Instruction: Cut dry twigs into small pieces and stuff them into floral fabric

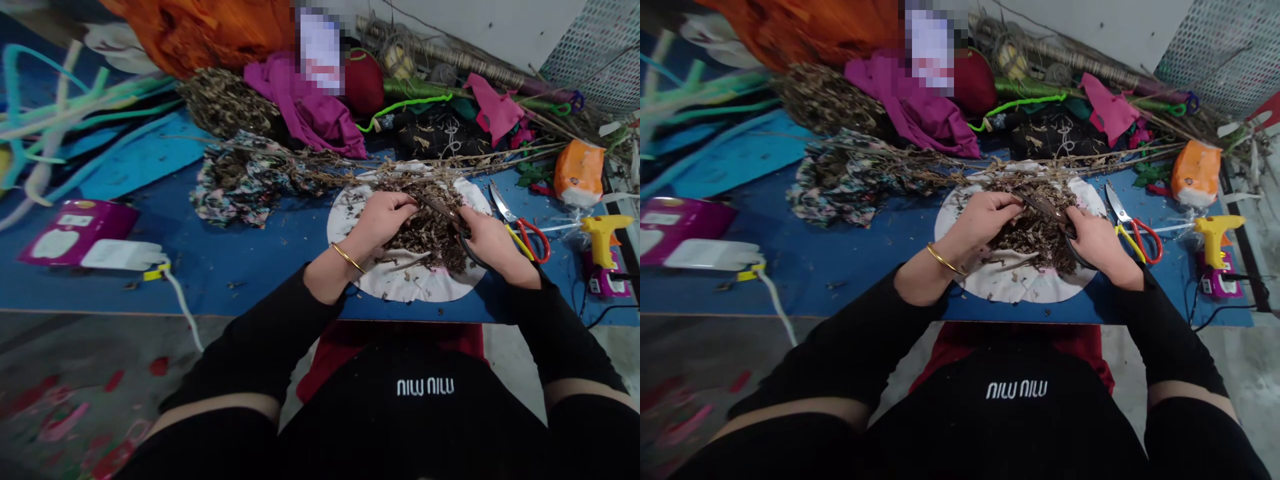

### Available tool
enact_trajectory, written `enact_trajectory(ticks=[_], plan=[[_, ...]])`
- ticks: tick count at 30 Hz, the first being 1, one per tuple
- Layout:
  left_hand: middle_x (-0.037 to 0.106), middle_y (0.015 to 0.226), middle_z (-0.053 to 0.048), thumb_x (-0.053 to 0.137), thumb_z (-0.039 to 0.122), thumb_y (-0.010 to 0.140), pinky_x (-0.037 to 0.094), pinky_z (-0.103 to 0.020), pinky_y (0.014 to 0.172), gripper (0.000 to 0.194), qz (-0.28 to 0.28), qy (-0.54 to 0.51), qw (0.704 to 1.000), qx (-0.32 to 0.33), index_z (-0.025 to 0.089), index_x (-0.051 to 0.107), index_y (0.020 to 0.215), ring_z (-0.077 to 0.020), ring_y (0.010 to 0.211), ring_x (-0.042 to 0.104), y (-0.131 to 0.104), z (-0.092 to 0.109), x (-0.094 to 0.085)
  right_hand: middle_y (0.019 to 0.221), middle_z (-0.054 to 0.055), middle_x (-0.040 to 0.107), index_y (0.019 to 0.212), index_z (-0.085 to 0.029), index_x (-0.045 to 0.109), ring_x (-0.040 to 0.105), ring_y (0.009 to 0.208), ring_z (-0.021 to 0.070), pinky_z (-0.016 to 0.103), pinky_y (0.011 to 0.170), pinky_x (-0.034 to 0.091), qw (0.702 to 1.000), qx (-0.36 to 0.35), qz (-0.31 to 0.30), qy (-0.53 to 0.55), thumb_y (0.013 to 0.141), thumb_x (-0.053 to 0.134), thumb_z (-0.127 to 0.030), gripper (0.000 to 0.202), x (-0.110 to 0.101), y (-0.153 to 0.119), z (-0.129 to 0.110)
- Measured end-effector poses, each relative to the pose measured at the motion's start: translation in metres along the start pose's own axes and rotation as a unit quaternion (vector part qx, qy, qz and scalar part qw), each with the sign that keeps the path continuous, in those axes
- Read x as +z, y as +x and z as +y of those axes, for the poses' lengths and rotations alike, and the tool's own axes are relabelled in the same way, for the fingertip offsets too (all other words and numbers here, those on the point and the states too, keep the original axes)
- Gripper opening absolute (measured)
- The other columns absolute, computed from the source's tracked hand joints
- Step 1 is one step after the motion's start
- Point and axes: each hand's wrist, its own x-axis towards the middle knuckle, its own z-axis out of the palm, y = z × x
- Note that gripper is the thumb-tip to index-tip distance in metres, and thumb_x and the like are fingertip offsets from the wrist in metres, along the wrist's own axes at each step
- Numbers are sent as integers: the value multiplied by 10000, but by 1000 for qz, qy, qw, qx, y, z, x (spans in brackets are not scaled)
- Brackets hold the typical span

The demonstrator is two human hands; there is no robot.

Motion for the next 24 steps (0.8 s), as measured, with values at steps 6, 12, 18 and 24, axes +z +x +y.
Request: enact_trajectory(ticks=[6,12,18,24], plan=[[637,625,-6,620,232,855,391,-298,686,220,-2,28,1000,-15,177,641,644,-153,646,561,1,5,-2,1025,146,763,1172,-181,647,657,829,267,327,666,311,1000,13,-4,-3,942,456,-321,331,1,1,-1],[615,594,1,621,230,861,386,-297,675,253,6,25,1000,-3,184,617,613,-145,616,540,1,6,-2,1026,144,764,1166,-192,668,656,834,277,330,670,340,1000,12,-4,7,949,462,-348,337,-3,1,1],[637,633,-2,606,223,893,423,-285,694,187,47,-34,998,-9,175,674,725,-144,635,566,1,2,0,1175,148,730,1278,-187,630,665,911,288,334,696,391,999,3,19,26,928,509,-418,436,-8,-3,1],[642,624,-1,610,221,888,371,-269,629,220,24,-40,999,-1,161,685,689,-129,597,524,0,-4,7,1195,162,731,1298,-179,628,675,932,304,338,683,378,999,-6,22,24,936,495,-438,464,-3,-2,0]])
